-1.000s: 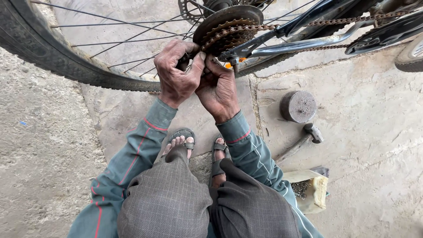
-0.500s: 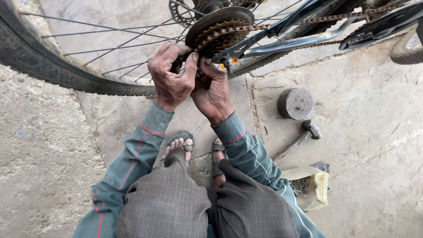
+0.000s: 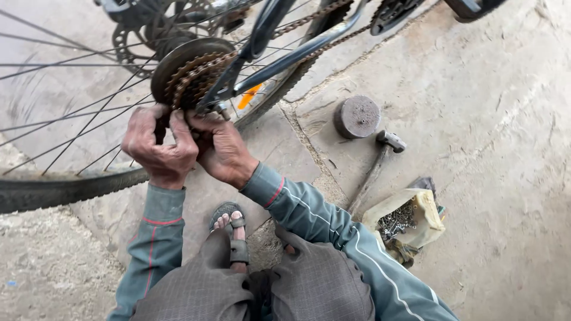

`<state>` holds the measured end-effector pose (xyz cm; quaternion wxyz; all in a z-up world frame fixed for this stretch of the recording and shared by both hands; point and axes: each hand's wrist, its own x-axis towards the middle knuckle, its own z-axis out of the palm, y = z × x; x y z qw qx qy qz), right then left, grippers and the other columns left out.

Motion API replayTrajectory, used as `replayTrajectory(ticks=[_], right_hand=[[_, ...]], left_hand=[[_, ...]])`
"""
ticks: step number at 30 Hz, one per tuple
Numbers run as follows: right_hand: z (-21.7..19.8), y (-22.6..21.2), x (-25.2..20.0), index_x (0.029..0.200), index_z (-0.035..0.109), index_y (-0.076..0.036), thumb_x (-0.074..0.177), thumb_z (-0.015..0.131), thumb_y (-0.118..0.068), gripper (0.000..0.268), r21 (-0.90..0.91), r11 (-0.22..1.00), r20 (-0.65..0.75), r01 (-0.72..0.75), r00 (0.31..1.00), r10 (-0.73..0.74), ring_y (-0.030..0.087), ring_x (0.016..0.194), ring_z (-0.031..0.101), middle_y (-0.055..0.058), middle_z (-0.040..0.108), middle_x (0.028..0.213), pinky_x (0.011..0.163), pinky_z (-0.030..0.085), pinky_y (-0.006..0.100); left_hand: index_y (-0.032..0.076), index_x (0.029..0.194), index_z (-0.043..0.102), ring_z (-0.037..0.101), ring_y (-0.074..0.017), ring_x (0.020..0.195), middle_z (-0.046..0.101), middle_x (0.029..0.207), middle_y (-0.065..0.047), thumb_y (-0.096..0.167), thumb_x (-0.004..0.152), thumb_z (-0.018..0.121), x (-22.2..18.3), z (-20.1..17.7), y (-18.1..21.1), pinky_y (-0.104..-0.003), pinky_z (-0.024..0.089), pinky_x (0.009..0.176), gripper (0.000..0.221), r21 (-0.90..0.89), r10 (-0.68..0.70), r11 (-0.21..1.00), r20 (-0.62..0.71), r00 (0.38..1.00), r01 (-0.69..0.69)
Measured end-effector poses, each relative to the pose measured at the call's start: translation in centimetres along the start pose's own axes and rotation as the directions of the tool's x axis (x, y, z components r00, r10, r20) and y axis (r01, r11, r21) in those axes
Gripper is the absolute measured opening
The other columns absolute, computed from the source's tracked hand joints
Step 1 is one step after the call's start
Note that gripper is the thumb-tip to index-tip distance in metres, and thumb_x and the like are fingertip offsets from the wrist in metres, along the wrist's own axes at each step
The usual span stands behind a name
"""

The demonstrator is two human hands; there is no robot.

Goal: The person is repairing a bicycle chain using a hammer and a metal base to remove and reinsert chain pins.

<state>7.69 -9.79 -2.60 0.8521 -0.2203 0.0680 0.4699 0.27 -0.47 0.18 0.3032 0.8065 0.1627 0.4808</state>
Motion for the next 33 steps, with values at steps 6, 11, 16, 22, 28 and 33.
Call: replayTrajectory(ticks=[6,11,16,22,28,33], right_hand=[[-5.0,-3.1,0.1,0.115,0.065,0.001,0.101,0.066,-0.004,0.015,-0.457,0.879,-0.037,0.133,0.985,-0.168,0.017,0.084,0.063,0.007,0.065,0.096,0.073,0.054,0.034],[-6.3,-10.5,-0.2,0.125,0.059,0.0,0.096,0.057,-0.001,0.029,-0.385,0.885,-0.204,0.26,0.912,-0.356,0.016,0.081,0.061,0.008,0.062,0.099,0.077,0.051,0.031],[-3.5,-14.4,-1.3,0.14,0.053,-0.001,0.092,0.047,0.006,0.048,-0.287,0.846,0.045,0.45,0.888,-0.458,0.015,0.093,0.06,0.007,0.061,0.111,0.086,0.051,0.035],[-5.1,-14.0,-0.8,0.141,0.054,0.001,0.094,0.046,0.011,0.048,-0.29,0.807,0.144,0.515,0.857,-0.495,0.017,0.099,0.058,0.011,0.063,0.119,0.092,0.052,0.038],[-5.5,-14.4,-1.3,0.133,0.054,-0.002,0.093,0.048,0.004,0.04,-0.287,0.885,-0.008,0.367,0.923,-0.385,0.02,0.111,0.061,0.009,0.059,0.123,0.097,0.051,0.041],[-3.1,-15.0,-3.3,0.142,0.046,-0.008,0.092,0.052,0.0,0.05,-0.165,0.901,0.21,0.4,0.907,-0.364,0.021,0.124,0.056,0.008,0.053,0.133,0.11,0.049,0.043]], left_hand=[[-0.004,0.103,0.068,0.06,-0.02,0.069,0.063,0.089,-0.012,0.005,0.101,0.073,-1.6,1.5,-1.7,-0.028,0.043,0.054,0.011,0.005,0.035,0.999,-0.084,0.996,-0.035],[-0.005,0.1,0.069,0.05,-0.0168,0.06,0.06,0.082,-0.011,0.005,0.097,0.074,-1.6,1.7,-1.0,-0.031,0.035,0.053,0.012,0.013,-0.004,1.0,-0.104,0.995,0.006],[-0.006,0.1,0.067,0.054,-0.0143,0.063,0.062,0.085,-0.01,0.005,0.103,0.072,-1.9,1.8,-1.3,-0.027,0.039,0.052,0.013,-0.005,0.005,1.0,-0.096,0.995,-0.005],[-0.005,0.101,0.066,0.061,-0.0182,0.072,0.064,0.09,-0.012,0.004,0.103,0.07,-2.2,1.9,-1.8,-0.027,0.044,0.057,0.01,0.012,0.087,0.996,-0.113,0.99,-0.086],[-0.006,0.104,0.068,0.055,-0.0155,0.061,0.062,0.087,-0.011,0.005,0.1,0.072,-2.0,1.8,-1.2,-0.027,0.039,0.051,0.013,0.035,0.016,0.999,-0.124,0.992,-0.012],[-0.006,0.102,0.068,0.052,-0.0138,0.061,0.061,0.086,-0.011,0.005,0.099,0.075,-1.9,1.9,-1.0,-0.028,0.037,0.053,0.013,-0.01,-0.015,1.0,-0.114,0.993,0.014]])
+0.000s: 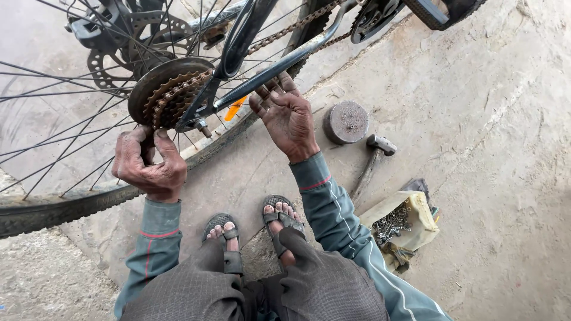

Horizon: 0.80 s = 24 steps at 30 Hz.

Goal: The person is repairing a bicycle chain using a hammer and a metal base to remove and reinsert chain pins.

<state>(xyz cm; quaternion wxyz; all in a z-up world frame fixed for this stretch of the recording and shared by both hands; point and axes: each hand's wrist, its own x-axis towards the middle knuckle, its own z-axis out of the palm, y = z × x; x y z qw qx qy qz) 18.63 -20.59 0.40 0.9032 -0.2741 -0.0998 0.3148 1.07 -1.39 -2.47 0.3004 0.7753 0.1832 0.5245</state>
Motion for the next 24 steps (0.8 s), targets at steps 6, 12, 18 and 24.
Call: replayTrajectory(ticks=[6,12,18,24], right_hand=[[-1.8,1.5,0.2,0.153,0.035,-0.005,0.093,0.051,-0.008,0.062,0.044,0.995,-0.21,-0.088,0.973,0.095,0.025,0.129,0.053,0.012,0.052,0.137,0.11,0.048,0.042],[0.7,0.4,-0.3,0.154,0.038,-0.009,0.092,0.049,-0.005,0.063,0.037,0.999,0.013,-0.022,1.0,0.021,0.024,0.129,0.053,0.013,0.052,0.147,0.113,0.048,0.045],[-0.7,1.1,-0.9,0.151,0.045,-0.004,0.092,0.05,-0.007,0.059,0.088,0.995,-0.077,-0.054,0.995,0.061,0.028,0.131,0.053,0.014,0.054,0.14,0.114,0.046,0.049],[0.9,0.6,-0.9,0.142,0.048,-0.003,0.096,0.053,-0.013,0.048,0.178,0.981,-0.02,-0.077,0.996,0.082,0.029,0.133,0.053,0.014,0.055,0.139,0.116,0.045,0.05]], left_hand=[[-0.006,0.104,0.068,0.055,-0.0142,0.063,0.063,0.088,-0.012,0.003,0.099,0.074,-0.1,0.1,0.2,-0.025,0.04,0.05,0.013,-0.015,0.004,1.0,-0.018,1.0,-0.004],[-0.006,0.104,0.068,0.056,-0.0151,0.063,0.064,0.088,-0.013,0.003,0.099,0.075,-0.3,0.3,0.0,-0.028,0.041,0.053,0.012,-0.044,-0.034,0.998,-0.014,0.999,0.033],[-0.003,0.106,0.068,0.059,-0.0167,0.069,0.066,0.092,-0.012,0.004,0.099,0.071,0.0,0.0,0.7,-0.026,0.044,0.053,0.01,-0.084,-0.047,0.995,-0.006,0.999,0.046],[-0.001,0.102,0.068,0.055,-0.0201,0.066,0.063,0.085,-0.01,0.006,0.096,0.072,0.1,0.1,0.8,-0.031,0.04,0.054,0.01,-0.035,-0.024,0.999,-0.027,0.999,0.024]])
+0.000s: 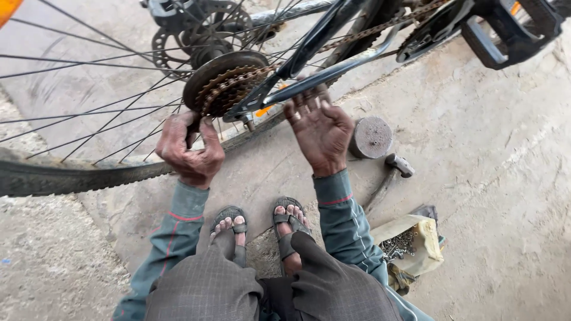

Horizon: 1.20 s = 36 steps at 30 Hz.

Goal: The person is repairing a bicycle chain using a hammer and a metal base to remove and reinsert chain pins.

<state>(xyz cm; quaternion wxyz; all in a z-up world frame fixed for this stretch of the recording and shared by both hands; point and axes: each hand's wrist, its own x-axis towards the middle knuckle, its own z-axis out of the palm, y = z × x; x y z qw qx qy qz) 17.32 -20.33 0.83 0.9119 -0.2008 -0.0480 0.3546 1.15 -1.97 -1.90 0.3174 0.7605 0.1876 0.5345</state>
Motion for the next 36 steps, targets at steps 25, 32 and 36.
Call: replayTrajectory(ticks=[25,32,36], right_hand=[[0.2,2.8,-0.7,0.135,0.054,0.0,0.095,0.051,-0.017,0.043,0.053,0.994,0.05,-0.095,0.994,0.093,0.03,0.128,0.058,0.016,0.059,0.135,0.114,0.047,0.048],[-0.1,6.2,-1.0,0.126,0.059,-0.002,0.097,0.059,-0.012,0.03,-0.175,0.96,-0.243,-0.219,0.954,0.173,0.03,0.116,0.065,0.017,0.067,0.124,0.103,0.055,0.044],[2.2,9.0,-1.4,0.116,0.062,0.0,0.099,0.061,-0.001,0.017,-0.233,0.923,-0.111,-0.305,0.952,0.286,0.03,0.106,0.071,0.018,0.072,0.118,0.096,0.058,0.043]], left_hand=[[-0.006,0.102,0.07,0.068,-0.0207,0.071,0.068,0.089,-0.014,0.002,0.091,0.073,0.3,0.2,0.4,-0.03,0.054,0.059,0.014,-0.055,-0.017,0.998,-0.022,1.0,0.015],[-0.006,0.101,0.068,0.068,-0.0232,0.074,0.067,0.089,-0.015,0.002,0.093,0.072,0.3,0.2,0.5,-0.033,0.055,0.064,0.012,-0.061,-0.007,0.998,-0.025,1.0,0.005],[-0.004,0.101,0.068,0.067,-0.0233,0.074,0.065,0.087,-0.013,0.003,0.094,0.073,0.2,0.1,0.4,-0.034,0.054,0.065,0.011,-0.068,-0.02,0.998,-0.016,1.0,0.019]])
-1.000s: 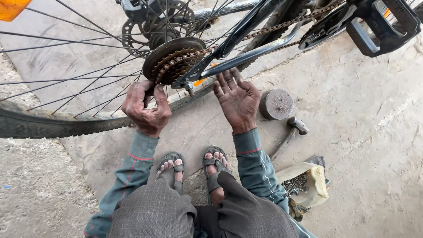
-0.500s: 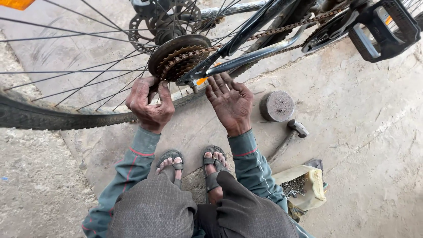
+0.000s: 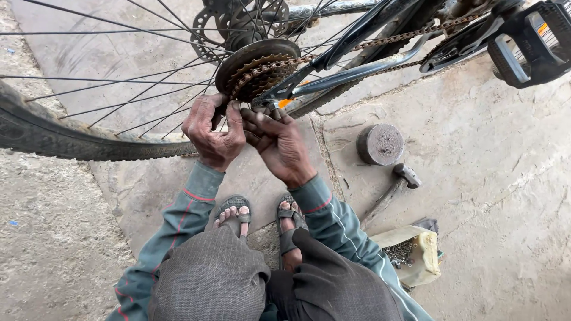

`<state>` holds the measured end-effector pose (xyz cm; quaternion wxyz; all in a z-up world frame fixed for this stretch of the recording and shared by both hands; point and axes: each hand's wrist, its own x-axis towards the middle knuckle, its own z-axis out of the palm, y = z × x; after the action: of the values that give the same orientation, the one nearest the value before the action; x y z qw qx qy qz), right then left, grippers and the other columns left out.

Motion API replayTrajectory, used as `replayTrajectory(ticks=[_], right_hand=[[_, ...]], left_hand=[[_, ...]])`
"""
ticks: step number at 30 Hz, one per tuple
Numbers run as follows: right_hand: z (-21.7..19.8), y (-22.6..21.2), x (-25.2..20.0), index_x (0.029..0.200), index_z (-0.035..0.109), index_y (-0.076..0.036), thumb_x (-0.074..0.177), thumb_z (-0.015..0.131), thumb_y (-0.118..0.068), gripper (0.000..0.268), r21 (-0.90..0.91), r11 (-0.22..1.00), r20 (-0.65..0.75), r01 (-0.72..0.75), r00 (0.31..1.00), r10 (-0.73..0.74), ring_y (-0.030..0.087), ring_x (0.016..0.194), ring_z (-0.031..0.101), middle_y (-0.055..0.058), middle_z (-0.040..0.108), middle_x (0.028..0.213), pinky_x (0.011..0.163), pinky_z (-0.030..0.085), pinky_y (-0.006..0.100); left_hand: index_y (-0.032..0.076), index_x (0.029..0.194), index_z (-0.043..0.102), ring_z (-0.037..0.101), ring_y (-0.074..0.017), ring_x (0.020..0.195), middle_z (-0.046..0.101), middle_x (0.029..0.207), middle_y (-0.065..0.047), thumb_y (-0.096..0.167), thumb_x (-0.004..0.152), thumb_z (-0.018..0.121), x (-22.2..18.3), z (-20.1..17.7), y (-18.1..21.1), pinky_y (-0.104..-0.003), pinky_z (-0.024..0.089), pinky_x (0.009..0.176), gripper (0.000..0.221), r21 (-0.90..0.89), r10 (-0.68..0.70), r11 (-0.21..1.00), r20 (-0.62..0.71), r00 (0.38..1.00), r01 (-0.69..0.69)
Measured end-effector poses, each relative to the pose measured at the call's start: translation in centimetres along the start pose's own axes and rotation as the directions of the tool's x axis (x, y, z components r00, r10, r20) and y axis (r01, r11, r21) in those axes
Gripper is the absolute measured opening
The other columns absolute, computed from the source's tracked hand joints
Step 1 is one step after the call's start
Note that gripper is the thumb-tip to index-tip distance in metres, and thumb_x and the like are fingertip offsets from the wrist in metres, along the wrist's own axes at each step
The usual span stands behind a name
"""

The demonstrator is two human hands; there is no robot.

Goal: The person is repairing a bicycle chain using a hammer and a metal base to remove and reinsert chain pins.

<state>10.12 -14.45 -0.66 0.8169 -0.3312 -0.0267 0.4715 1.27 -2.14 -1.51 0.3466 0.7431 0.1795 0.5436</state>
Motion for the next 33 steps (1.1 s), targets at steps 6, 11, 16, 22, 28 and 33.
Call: replayTrajectory(ticks=[6,11,16,22,28,33], right_hand=[[0.8,2.1,2.0,0.115,0.067,-0.004,0.096,0.066,0.003,0.021,0.065,0.996,-0.061,0.053,0.997,-0.049,0.017,0.099,0.071,0.005,0.072,0.109,0.092,0.058,0.034],[2.1,2.9,2.1,0.115,0.067,-0.005,0.095,0.069,0.003,0.021,0.071,0.989,-0.062,0.127,0.99,-0.123,0.014,0.094,0.07,0.003,0.072,0.105,0.085,0.056,0.03],[1.2,3.9,2.9,0.111,0.068,-0.006,0.094,0.068,0.002,0.019,0.134,0.982,-0.067,0.132,0.99,-0.124,0.015,0.091,0.069,0.003,0.072,0.102,0.085,0.056,0.03],[1.3,4.2,3.1,0.109,0.068,-0.005,0.093,0.066,0.0,0.017,0.22,0.973,-0.1,0.066,0.994,-0.045,0.015,0.09,0.068,0.003,0.072,0.1,0.086,0.055,0.032],[1.3,4.5,3.3,0.109,0.066,-0.004,0.092,0.064,0.002,0.019,0.252,0.96,-0.069,0.12,0.992,-0.106,0.017,0.091,0.067,0.005,0.072,0.101,0.087,0.055,0.033],[2.6,3.7,2.5,0.107,0.066,-0.005,0.09,0.063,0.001,0.019,0.25,0.964,-0.09,0.088,0.994,-0.067,0.017,0.093,0.068,0.004,0.072,0.1,0.09,0.055,0.034]], left_hand=[[-0.003,0.099,0.069,0.064,-0.021,0.069,0.063,0.083,-0.012,0.002,0.093,0.072,0.4,-0.3,0.3,-0.034,0.049,0.06,0.008,-0.046,-0.06,0.997,0.025,0.998,0.061],[-0.001,0.1,0.069,0.064,-0.0208,0.071,0.065,0.085,-0.011,0.004,0.095,0.074,0.3,-0.6,-0.3,-0.034,0.05,0.062,0.009,-0.039,-0.035,0.999,0.043,0.998,0.037],[-0.001,0.101,0.07,0.062,-0.0202,0.07,0.065,0.087,-0.011,0.004,0.095,0.074,0.6,-1.5,0.0,-0.033,0.048,0.061,0.009,-0.051,-0.031,0.998,0.053,0.998,0.033],[-0.002,0.105,0.073,0.059,-0.0189,0.06,0.064,0.082,-0.011,0.004,0.093,0.075,1.4,-2.4,0.8,-0.032,0.042,0.053,0.013,-0.006,-0.102,0.995,0.112,0.988,0.103],[-0.003,0.108,0.069,0.068,-0.0272,0.079,0.067,0.094,-0.015,0.002,0.097,0.07,1.6,-2.8,0.4,-0.037,0.056,0.07,0.012,0.033,0.041,0.998,0.146,0.988,-0.046],[-0.003,0.109,0.069,0.07,-0.0267,0.082,0.068,0.097,-0.015,0.002,0.097,0.069,1.5,-2.9,0.5,-0.037,0.056,0.071,0.013,0.055,0.073,0.995,0.156,0.985,-0.082]])
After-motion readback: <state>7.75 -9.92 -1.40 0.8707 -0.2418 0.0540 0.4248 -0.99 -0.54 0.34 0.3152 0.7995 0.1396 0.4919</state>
